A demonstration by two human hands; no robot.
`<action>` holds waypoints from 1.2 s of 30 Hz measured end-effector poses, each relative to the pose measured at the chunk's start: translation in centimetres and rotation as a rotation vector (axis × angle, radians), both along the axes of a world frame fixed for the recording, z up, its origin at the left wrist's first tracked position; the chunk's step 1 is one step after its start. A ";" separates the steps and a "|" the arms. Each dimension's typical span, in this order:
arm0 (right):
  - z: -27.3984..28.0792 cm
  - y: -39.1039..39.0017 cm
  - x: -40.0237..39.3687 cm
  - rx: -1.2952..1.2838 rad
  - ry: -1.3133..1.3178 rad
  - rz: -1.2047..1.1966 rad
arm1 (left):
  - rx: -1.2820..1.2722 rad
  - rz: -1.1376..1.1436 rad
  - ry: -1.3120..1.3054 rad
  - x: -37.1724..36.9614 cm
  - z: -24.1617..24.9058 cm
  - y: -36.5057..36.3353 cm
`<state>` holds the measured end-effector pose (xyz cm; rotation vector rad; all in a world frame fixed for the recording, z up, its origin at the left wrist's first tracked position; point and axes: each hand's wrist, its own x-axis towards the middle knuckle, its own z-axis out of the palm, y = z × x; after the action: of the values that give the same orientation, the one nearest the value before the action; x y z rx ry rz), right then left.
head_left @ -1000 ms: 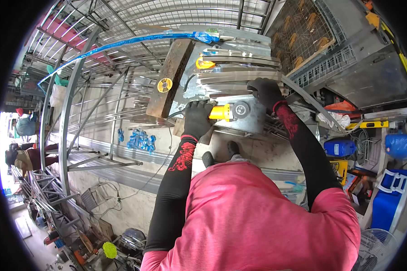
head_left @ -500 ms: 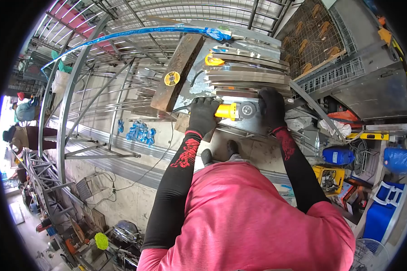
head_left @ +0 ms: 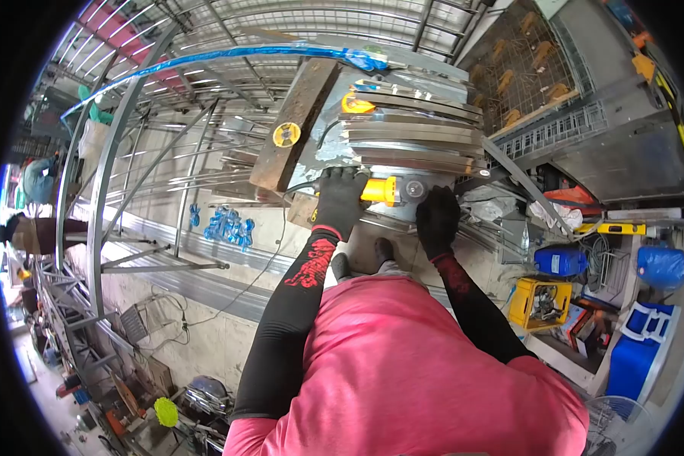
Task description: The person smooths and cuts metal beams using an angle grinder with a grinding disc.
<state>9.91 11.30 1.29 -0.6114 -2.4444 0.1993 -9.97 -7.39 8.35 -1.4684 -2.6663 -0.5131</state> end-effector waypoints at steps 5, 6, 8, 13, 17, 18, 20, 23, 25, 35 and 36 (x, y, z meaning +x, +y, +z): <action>0.0 -0.5 -0.7 -0.003 -0.003 -0.049 | -0.019 -0.001 -0.035 -0.3 -0.2 0.0; 0.2 -0.7 -0.7 0.049 0.017 -0.049 | -0.033 -0.007 -0.040 -0.4 -0.5 0.0; 0.5 -1.0 -0.8 0.076 -0.023 -0.038 | 0.065 -0.012 -0.046 -0.7 -0.5 -0.4; -0.2 -0.7 -0.5 0.068 -0.079 -0.043 | 0.502 0.047 -0.067 0.3 1.0 -4.6; -0.3 -1.1 -0.7 0.150 -0.134 -0.013 | 0.433 0.401 -0.246 4.6 -5.9 -15.6; -0.3 -1.0 -0.4 0.174 -0.107 -0.002 | 0.562 0.451 -0.403 6.0 -8.1 -19.3; -3.9 0.7 0.4 0.275 -0.115 -0.030 | 0.538 0.963 -1.058 10.4 -11.6 -27.2; -6.0 2.8 1.9 0.429 -0.346 0.023 | 0.514 1.488 -0.934 19.0 -16.7 -39.2; -4.9 1.8 1.4 0.512 -0.477 -0.054 | 0.525 1.823 -0.850 26.3 -17.2 -44.8; -2.7 -4.3 0.7 0.492 -0.769 0.220 | -0.218 1.364 -1.058 59.3 -19.8 -33.7; -3.1 -4.4 1.6 0.464 -0.786 0.280 | -0.113 1.334 -1.300 61.5 -20.6 -31.9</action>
<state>11.55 6.88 -1.81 -0.1343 -3.1605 -0.5984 51.49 -39.27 -12.28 1.3089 -3.4880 -1.3220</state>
